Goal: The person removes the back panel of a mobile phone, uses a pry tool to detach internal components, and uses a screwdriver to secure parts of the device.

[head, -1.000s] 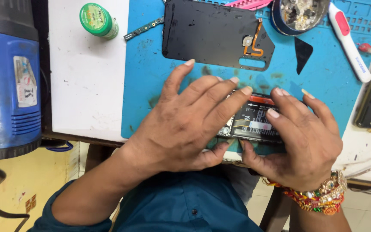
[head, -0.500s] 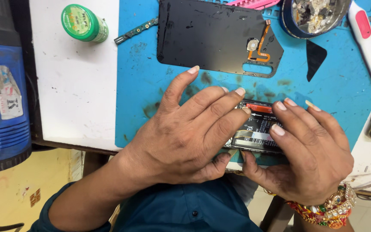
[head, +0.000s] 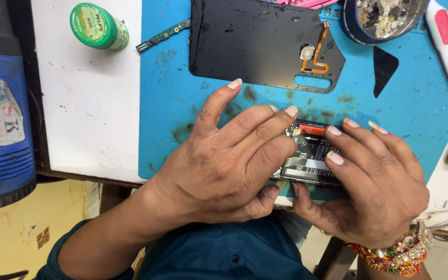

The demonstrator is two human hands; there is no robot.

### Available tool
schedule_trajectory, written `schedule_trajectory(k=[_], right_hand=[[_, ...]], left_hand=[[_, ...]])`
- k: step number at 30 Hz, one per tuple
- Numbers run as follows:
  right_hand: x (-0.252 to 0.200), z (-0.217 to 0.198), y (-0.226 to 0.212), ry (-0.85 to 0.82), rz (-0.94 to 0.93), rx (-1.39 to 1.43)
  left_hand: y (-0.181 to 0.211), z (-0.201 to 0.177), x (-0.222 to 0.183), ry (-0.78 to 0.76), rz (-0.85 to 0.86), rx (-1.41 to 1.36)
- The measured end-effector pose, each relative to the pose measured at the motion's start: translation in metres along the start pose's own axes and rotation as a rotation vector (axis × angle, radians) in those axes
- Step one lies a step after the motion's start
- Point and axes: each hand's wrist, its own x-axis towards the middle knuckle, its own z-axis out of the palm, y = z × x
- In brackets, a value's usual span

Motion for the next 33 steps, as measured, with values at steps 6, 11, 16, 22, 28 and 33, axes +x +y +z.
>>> schedule_trajectory(k=[6,11,16,22,28,33], right_hand=[[0.0000,0.0010,0.0010,0.012,-0.004,-0.012],[-0.0008,0.0010,-0.0003,0.008,0.009,0.018],[-0.0010,0.0010,0.0001,-0.021,0.027,0.027],[-0.0002,0.0023,0.0023,0.005,-0.013,0.010],[-0.0017,0.0027,0.0013,-0.009,0.001,0.004],[-0.0011,0.0026,0.0017,-0.004,-0.001,0.002]], left_hand=[[0.0001,-0.0008,0.0007,-0.001,-0.002,-0.007],[-0.0002,-0.0008,-0.0002,0.001,0.010,0.000],[-0.0002,-0.0007,-0.0007,0.003,0.023,0.002],[-0.0006,-0.0007,0.0004,0.002,0.006,-0.026],[-0.0008,-0.0008,0.0003,0.004,0.014,-0.002],[-0.0012,-0.0021,0.0015,0.021,0.027,0.001]])
